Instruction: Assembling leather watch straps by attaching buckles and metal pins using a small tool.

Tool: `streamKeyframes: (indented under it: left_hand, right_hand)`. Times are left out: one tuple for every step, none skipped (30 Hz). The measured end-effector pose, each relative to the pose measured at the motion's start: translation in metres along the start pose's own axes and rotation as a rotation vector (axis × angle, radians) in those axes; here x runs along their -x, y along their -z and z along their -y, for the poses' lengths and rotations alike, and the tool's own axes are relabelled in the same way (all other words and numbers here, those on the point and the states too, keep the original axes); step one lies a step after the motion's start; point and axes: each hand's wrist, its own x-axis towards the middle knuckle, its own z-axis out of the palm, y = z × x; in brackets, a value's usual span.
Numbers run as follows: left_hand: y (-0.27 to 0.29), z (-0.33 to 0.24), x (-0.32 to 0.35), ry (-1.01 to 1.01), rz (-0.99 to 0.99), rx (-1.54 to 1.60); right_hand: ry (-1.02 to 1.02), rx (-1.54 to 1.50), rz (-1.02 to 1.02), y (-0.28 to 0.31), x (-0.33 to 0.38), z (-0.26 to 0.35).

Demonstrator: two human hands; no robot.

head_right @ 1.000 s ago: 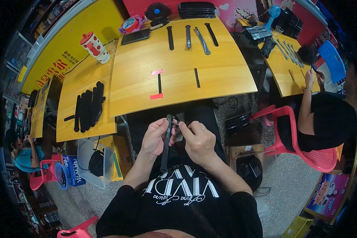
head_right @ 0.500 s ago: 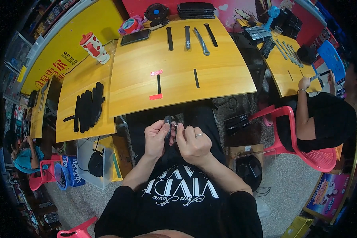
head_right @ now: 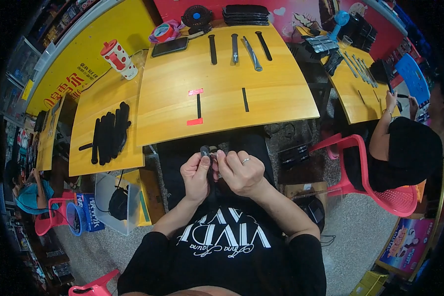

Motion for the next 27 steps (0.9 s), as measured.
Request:
streamKeyframes:
  left_hand:
    - [-0.002, 0.001, 0.001, -0.052, -0.028, -0.056]
    - [-0.003, 0.003, 0.001, -0.104, -0.055, -0.111]
    - [-0.004, 0.005, 0.0, -0.105, -0.056, -0.111]
    - [-0.004, 0.006, -0.003, -0.184, -0.075, -0.206]
    - [-0.005, 0.008, -0.005, -0.263, -0.092, -0.301]
    - [-0.004, 0.007, -0.007, -0.263, -0.095, -0.3]
    - [-0.001, 0.005, -0.009, -0.196, -0.08, -0.274]
    - [0.001, 0.003, -0.01, -0.129, -0.066, -0.248]
    - [0.003, 0.002, -0.012, -0.069, -0.054, -0.166]
    - [0.004, 0.0, -0.013, -0.071, -0.055, -0.165]
    - [0.005, -0.001, -0.013, -0.002, -0.045, -0.122]
    - [0.006, -0.002, -0.013, 0.068, -0.035, -0.076]
    - [0.009, -0.001, -0.014, 0.067, -0.037, -0.074]
    - [0.014, 0.002, -0.014, -0.024, 0.011, -0.206]
    - [0.015, 0.0, -0.014, -0.115, 0.059, -0.339]
    - [0.016, -0.001, -0.014, -0.114, 0.056, -0.338]
    - [0.017, -0.002, -0.015, 0.006, 0.098, -0.275]
    - [0.016, -0.004, -0.017, 0.125, 0.145, -0.212]
    - [0.012, -0.001, -0.013, 0.139, 0.125, -0.178]
    - [0.006, 0.004, -0.008, 0.154, 0.106, -0.144]
    - [0.002, 0.005, -0.005, 0.096, 0.06, -0.113]
    - [0.003, 0.007, -0.006, 0.095, 0.057, -0.11]
    - [0.004, 0.009, -0.009, 0.069, 0.04, -0.113]
    - [0.005, 0.008, -0.012, 0.043, 0.026, -0.116]
    - [0.009, 0.004, -0.016, 0.051, 0.063, -0.147]
    - [0.012, -0.001, -0.017, 0.05, 0.061, -0.146]
    - [0.015, -0.005, -0.018, 0.081, 0.116, -0.192]
  right_hand:
    - [-0.031, -0.025, 0.0, -0.001, 0.0, 0.0]
    - [-0.062, -0.05, -0.001, -0.002, 0.001, 0.001]
    - [-0.06, -0.05, 0.0, -0.007, 0.004, 0.004]
    - [-0.157, -0.115, -0.037, -0.014, 0.008, 0.007]
    - [-0.254, -0.179, -0.075, -0.017, 0.01, 0.009]
    - [-0.252, -0.181, -0.073, -0.018, 0.009, 0.009]
    - [-0.268, -0.186, -0.06, -0.018, 0.007, 0.008]
    - [-0.284, -0.19, -0.047, -0.018, 0.005, 0.007]
    - [-0.283, -0.19, -0.047, -0.018, 0.004, 0.002]
    - [-0.231, -0.18, -0.003, -0.017, 0.003, -0.004]
    - [-0.178, -0.171, 0.04, -0.015, 0.003, -0.008]
    - [-0.176, -0.171, 0.042, -0.012, 0.002, -0.009]
    - [-0.099, -0.11, 0.078, -0.008, 0.001, -0.009]
    - [-0.022, -0.051, 0.113, -0.005, 0.001, -0.01]
    - [-0.02, -0.052, 0.114, -0.003, 0.001, -0.012]
    - [0.041, -0.003, 0.125, -0.001, 0.002, -0.016]
    - [0.101, 0.047, 0.135, 0.0, 0.002, -0.018]
    - [0.101, 0.048, 0.135, -0.003, 0.003, -0.016]
    - [0.031, -0.044, 0.094, -0.009, 0.006, -0.012]
    - [-0.04, -0.135, 0.052, -0.013, 0.007, -0.008]
    - [-0.068, -0.159, 0.068, -0.009, 0.002, -0.004]
    - [-0.065, -0.161, 0.07, -0.011, 0.001, -0.002]
    - [-0.111, -0.172, 0.099, -0.012, -0.001, -0.001]
    - [-0.159, -0.181, 0.126, -0.013, -0.002, -0.001]
    - [-0.17, -0.243, 0.111, -0.015, -0.001, -0.006]
    - [-0.168, -0.244, 0.111, -0.014, 0.0, -0.008]
    - [-0.16, -0.268, 0.134, -0.012, 0.002, -0.011]
